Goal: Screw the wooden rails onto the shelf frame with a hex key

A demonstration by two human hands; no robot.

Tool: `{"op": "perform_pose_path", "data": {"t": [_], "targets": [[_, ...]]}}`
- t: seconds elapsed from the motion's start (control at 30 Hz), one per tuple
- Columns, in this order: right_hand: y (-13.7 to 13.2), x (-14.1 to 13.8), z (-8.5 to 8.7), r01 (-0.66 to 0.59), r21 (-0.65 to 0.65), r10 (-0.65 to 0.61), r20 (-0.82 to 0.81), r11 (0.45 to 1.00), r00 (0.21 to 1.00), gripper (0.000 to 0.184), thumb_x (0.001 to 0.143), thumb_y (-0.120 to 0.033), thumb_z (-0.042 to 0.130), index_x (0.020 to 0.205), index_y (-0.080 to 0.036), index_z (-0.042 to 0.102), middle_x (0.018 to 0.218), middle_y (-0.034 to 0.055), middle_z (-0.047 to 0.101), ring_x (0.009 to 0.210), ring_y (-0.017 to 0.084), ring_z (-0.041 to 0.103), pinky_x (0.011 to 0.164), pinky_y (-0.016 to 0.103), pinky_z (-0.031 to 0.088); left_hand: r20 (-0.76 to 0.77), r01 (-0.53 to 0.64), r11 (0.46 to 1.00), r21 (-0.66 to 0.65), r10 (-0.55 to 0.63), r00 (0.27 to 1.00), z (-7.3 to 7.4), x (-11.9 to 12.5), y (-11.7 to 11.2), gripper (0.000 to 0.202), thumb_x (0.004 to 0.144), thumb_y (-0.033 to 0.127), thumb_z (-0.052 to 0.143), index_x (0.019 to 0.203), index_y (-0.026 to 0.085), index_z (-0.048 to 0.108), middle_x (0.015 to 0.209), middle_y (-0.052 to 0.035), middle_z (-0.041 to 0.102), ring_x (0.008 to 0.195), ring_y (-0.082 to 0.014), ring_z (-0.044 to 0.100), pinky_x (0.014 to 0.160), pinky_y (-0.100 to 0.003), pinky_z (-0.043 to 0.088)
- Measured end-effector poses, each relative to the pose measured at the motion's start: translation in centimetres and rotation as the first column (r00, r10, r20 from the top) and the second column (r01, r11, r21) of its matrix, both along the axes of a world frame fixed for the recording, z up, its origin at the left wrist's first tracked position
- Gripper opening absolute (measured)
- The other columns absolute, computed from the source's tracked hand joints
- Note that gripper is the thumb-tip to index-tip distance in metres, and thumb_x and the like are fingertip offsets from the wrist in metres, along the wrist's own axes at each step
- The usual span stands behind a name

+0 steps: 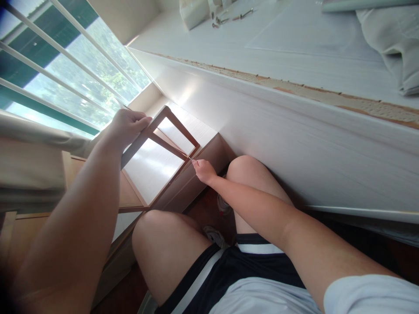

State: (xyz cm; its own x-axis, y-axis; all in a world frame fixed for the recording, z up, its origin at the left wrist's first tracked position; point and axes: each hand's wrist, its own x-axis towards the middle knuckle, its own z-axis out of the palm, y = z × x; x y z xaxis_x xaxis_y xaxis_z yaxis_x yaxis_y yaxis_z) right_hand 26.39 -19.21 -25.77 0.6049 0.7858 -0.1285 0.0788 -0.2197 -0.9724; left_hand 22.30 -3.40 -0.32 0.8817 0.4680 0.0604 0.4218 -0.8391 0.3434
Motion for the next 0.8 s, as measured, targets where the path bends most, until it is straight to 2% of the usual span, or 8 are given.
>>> {"op": "perform_pose_path", "data": {"t": [0.13,0.27,0.37,0.5,0.8], "targets": [[-0.2,0.1,0.5,0.000,-0.040,0.004,0.100,0.999,0.995,0.052,0.099,-0.049,0.033,0.058,-0.020,0.049,0.052,0.0017,0.057,0.054,0.014,0.055,0.056,0.025,0.032,-0.004,0.004,1.000,0.022,-0.004,1.000,-0.1,0.0,0.2,0.038,0.081,0.034,0.053,0.050,0.019,0.038,0.048,0.0030,0.029,0.050,-0.0078,0.026,0.051,-0.031,0.021],[-0.4,0.2,0.9,0.009,-0.096,0.009,0.183,0.995,0.983,0.053,0.099,-0.048,0.033,0.062,-0.019,0.056,0.063,0.0061,0.065,0.066,0.017,0.060,0.061,0.025,0.034,-0.007,0.006,1.000,0.026,-0.005,1.000,-0.1,0.0,0.2,0.038,0.082,0.033,0.053,0.050,0.019,0.038,0.048,0.0031,0.029,0.050,-0.0076,0.027,0.051,-0.030,0.022],[-0.6,0.2,1.3,0.020,-0.215,0.047,0.302,0.976,0.952,0.053,0.100,-0.049,0.030,0.074,-0.018,0.064,0.077,0.0101,0.071,0.076,0.021,0.065,0.066,0.027,0.037,-0.006,0.003,1.000,0.017,-0.002,1.000,0.0,0.0,0.0,0.038,0.082,0.033,0.052,0.050,0.019,0.037,0.048,0.0032,0.028,0.050,-0.0076,0.026,0.051,-0.030,0.021],[-0.9,0.1,2.0,0.025,-0.386,0.171,0.465,0.922,0.869,0.058,0.102,-0.050,0.019,0.094,-0.019,0.068,0.091,0.0117,0.073,0.084,0.023,0.068,0.071,0.028,0.042,-0.014,-0.005,1.000,0.017,0.005,1.000,0.1,-0.1,-0.2,0.038,0.082,0.033,0.052,0.050,0.019,0.036,0.048,0.0032,0.027,0.050,-0.0076,0.025,0.051,-0.031,0.021],[-1.2,0.1,3.1,0.040,-0.475,0.271,0.567,0.879,0.778,0.056,0.102,-0.047,0.018,0.102,-0.018,0.066,0.094,0.0129,0.073,0.089,0.027,0.070,0.077,0.033,0.048,-0.038,-0.027,1.000,0.008,0.028,0.999,0.2,-0.1,-0.3,0.036,0.082,0.033,0.052,0.051,0.019,0.040,0.048,0.0031,0.028,0.051,-0.0082,0.026,0.052,-0.030,0.022]]}}
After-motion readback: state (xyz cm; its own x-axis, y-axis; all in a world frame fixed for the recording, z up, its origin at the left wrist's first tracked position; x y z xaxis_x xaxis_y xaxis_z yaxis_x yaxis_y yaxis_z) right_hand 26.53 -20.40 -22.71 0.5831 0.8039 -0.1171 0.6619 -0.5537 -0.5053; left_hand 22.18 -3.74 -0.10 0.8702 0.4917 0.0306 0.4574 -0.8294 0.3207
